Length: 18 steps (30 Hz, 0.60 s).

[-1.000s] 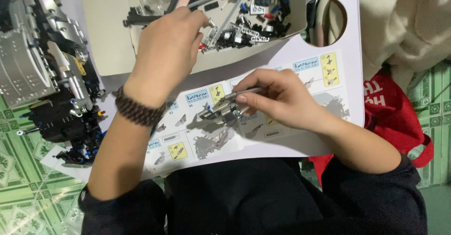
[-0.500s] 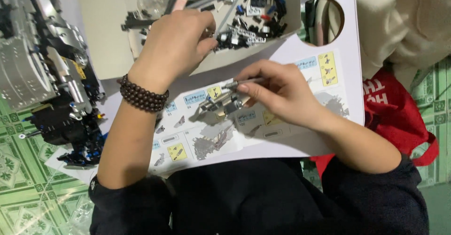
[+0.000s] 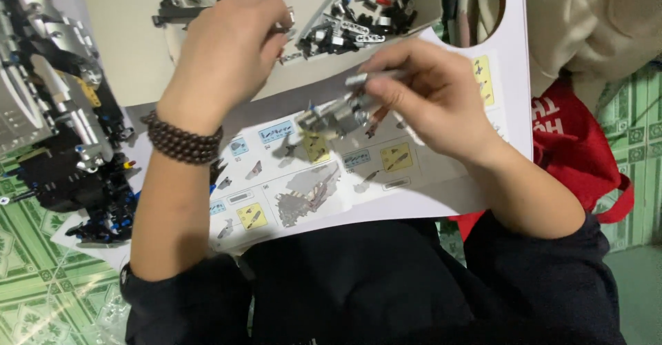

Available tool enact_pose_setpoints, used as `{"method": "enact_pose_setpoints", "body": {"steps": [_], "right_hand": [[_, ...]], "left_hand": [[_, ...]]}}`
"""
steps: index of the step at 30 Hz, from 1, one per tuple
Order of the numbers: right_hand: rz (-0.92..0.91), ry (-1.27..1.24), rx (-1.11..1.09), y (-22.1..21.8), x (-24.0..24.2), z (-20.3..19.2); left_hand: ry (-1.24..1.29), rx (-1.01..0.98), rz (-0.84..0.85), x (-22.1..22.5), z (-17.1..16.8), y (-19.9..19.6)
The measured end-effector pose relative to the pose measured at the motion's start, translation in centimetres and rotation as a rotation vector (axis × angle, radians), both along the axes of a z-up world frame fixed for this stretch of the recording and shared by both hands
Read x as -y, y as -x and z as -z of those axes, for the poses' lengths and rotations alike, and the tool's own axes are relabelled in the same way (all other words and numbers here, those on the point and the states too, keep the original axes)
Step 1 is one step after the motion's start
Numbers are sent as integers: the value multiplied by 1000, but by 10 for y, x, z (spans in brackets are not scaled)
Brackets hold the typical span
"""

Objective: Assembling a model car by connecting small plastic components while following a manual.

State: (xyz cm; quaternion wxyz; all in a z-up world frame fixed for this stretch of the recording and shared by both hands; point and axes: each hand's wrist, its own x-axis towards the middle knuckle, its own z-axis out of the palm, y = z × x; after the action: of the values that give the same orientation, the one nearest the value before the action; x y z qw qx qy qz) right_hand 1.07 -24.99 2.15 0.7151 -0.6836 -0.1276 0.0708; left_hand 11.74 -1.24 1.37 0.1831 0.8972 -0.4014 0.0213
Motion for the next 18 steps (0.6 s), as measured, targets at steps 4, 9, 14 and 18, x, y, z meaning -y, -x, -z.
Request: {"method": "enact_pose_setpoints", "body": {"steps": [4,9,14,18], "right_hand": [[167,-220,170,-3,27,18],[728,-211,479,1,61,31],[756,-365,358,13,83,35],[693,-370,368,9,82,40]], "left_hand": [[5,-13,20,-2,-5,3],[-16,-107,-12,-3,-3,6],[-29,-160,-7,2,-6,4],[-86,-165,-27,6,-8,3]]}}
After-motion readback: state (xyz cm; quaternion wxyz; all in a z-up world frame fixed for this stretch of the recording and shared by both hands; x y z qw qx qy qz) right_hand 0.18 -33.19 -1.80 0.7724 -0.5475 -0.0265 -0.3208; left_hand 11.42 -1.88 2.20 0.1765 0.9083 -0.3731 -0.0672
